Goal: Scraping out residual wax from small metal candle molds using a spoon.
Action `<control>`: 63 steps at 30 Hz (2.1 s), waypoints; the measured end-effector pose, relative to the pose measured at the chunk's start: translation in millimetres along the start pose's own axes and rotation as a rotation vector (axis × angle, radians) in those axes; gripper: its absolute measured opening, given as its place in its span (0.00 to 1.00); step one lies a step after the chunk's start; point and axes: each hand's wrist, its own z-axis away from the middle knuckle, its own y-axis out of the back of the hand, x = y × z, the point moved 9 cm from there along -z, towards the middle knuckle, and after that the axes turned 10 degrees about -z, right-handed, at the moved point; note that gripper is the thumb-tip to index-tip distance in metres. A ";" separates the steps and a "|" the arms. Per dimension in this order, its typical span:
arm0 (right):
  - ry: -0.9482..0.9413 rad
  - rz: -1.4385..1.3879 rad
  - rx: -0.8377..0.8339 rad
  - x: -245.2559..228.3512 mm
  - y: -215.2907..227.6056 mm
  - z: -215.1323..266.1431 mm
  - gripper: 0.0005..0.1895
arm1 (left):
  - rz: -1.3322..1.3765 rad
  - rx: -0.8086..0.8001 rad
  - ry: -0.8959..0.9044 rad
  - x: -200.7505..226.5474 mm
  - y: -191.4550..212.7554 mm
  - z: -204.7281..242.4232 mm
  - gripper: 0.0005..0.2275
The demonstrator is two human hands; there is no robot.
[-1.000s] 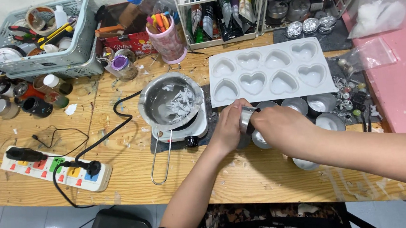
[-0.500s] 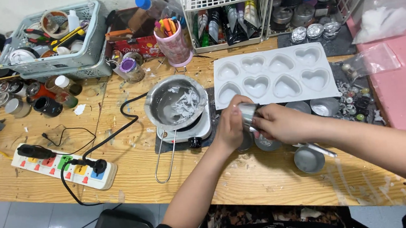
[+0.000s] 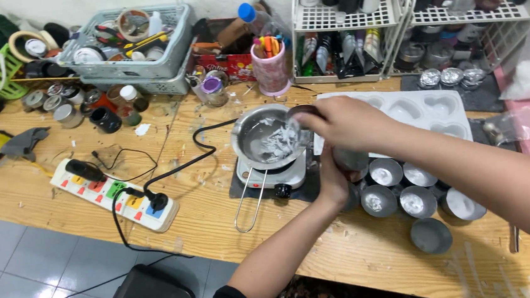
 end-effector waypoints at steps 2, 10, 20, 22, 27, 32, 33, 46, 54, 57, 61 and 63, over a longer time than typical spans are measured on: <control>-0.013 0.175 -0.026 -21.2 -5.5 -5.9 0.30 | 0.023 -0.051 -0.015 -8.1 4.3 -5.1 0.23; -0.065 0.277 -0.026 -22.4 14.1 6.4 0.28 | 0.014 -0.208 -0.036 18.9 -17.7 12.8 0.26; -0.007 0.171 0.112 -13.6 45.5 129.7 0.09 | -0.045 -0.324 -0.270 39.8 -20.3 23.4 0.27; -0.017 0.289 0.094 -11.6 32.9 138.4 0.09 | -0.130 -0.322 -0.383 50.7 -22.8 28.8 0.28; -0.061 0.513 0.041 0.2 13.8 136.7 0.08 | -0.410 -0.341 -0.515 64.4 -36.1 42.7 0.25; -0.025 0.590 0.116 -1.5 5.9 135.9 0.06 | -0.432 -0.263 -0.589 66.6 -31.7 44.1 0.26; -0.019 0.598 0.140 -3.7 5.8 136.2 0.06 | -0.410 -0.250 -0.587 65.3 -29.1 43.9 0.26; 0.103 0.830 0.193 -34.9 23.1 140.2 0.14 | -0.263 -0.319 -0.444 53.8 -18.3 30.4 0.27; 0.089 0.655 0.175 -36.7 29.1 145.5 0.08 | -0.216 -0.322 -0.363 57.4 -20.3 29.4 0.24; -0.003 0.590 0.089 -18.0 19.0 137.6 0.08 | -0.281 -0.324 -0.469 68.7 -26.8 37.8 0.23; -0.068 0.646 -0.004 -4.8 2.9 136.3 0.08 | -0.270 -0.282 -0.480 71.5 -27.4 38.4 0.23; -0.025 0.666 -0.008 -5.7 -7.2 136.2 0.07 | -0.297 -0.305 -0.603 78.4 -31.9 44.6 0.22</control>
